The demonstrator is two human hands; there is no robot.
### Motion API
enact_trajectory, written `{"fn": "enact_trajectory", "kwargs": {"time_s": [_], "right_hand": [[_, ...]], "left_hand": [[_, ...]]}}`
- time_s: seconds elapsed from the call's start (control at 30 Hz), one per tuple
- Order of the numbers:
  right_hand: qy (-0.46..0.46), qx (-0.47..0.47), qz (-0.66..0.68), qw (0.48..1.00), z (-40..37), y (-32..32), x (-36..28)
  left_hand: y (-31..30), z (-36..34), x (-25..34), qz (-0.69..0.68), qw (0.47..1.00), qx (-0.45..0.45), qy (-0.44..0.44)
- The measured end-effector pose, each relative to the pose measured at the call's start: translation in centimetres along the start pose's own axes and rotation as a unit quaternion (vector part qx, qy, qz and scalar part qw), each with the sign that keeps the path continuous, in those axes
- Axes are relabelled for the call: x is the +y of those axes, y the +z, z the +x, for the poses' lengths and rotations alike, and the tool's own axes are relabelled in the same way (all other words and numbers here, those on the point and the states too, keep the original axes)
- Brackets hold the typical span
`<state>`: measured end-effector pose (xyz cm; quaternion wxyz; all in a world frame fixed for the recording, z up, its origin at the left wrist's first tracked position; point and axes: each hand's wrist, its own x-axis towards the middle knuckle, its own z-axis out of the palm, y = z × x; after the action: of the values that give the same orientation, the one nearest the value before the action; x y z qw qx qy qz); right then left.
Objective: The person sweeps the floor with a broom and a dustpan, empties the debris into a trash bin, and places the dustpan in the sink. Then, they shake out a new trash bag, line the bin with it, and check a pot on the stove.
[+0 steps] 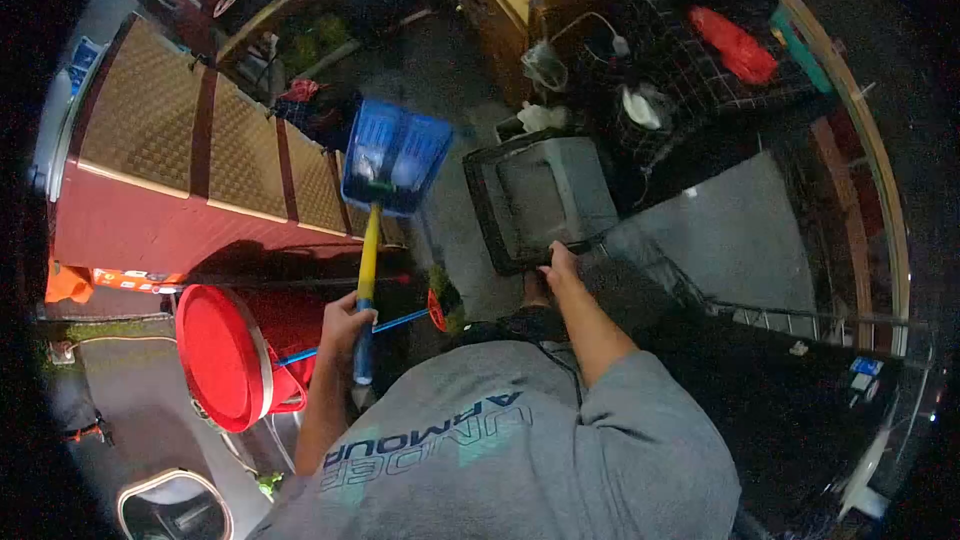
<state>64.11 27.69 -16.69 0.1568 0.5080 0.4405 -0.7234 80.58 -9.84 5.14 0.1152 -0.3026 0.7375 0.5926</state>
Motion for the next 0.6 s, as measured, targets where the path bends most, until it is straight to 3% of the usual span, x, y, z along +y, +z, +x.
{"fn": "enact_trajectory", "kwargs": {"time_s": [0.1,0.13,0.17,0.2,0.23,0.27,0.33,0.37,0.43,0.47,0.53,0.6], "right_hand": [[-0.012,0.02,0.014,1.0,-3.1,-5.6,1.3],[-0.006,0.029,-0.002,1.0,1.6,-9.3,3.7],[-0.011,0.035,0.004,0.999,0.6,-11.6,4.1],[-0.007,0.017,0.032,0.999,-1.0,-13.3,4.1],[-0.003,-0.003,0.061,0.998,-2.3,-14.8,4.2],[-0.01,0.001,0.068,0.998,-3.7,-16.1,4.2],[-0.008,0.059,0.093,0.994,-5.3,-18.7,4.2],[-0.017,0.062,0.103,0.993,-5.7,-20.0,4.4],[0.013,0.075,0.168,0.983,-5.5,-22.5,4.4],[0.022,0.059,0.169,0.984,-6.2,-23.4,4.1],[0.012,0.068,0.179,0.981,-7.0,-24.4,3.6],[0.005,0.105,0.19,0.976,-7.6,-25.2,3.2]], "left_hand": [[1.4,1.5,2.0,0.074,0.997,-0.012,0.035],[2.2,2.0,2.3,0.104,0.992,-0.007,0.07],[2.9,2.5,2.4,0.132,0.986,0.0,0.105],[3.7,3.7,1.6,0.206,0.958,0.011,0.2],[5.1,3.3,2.5,0.205,0.957,0.004,0.207],[7.2,2.7,3.3,0.252,0.943,0.052,0.212],[10.3,3.1,3.2,0.306,0.916,0.116,0.233],[11.7,3.9,2.2,0.307,0.924,0.094,0.209],[14.5,5.1,0.4,0.354,0.888,0.093,0.28],[15.8,5.6,0.2,0.35,0.887,0.091,0.286],[18.3,5.4,0.9,0.449,0.875,0.059,0.169],[19.6,6.7,-0.5,0.454,0.864,0.072,0.204]]}}
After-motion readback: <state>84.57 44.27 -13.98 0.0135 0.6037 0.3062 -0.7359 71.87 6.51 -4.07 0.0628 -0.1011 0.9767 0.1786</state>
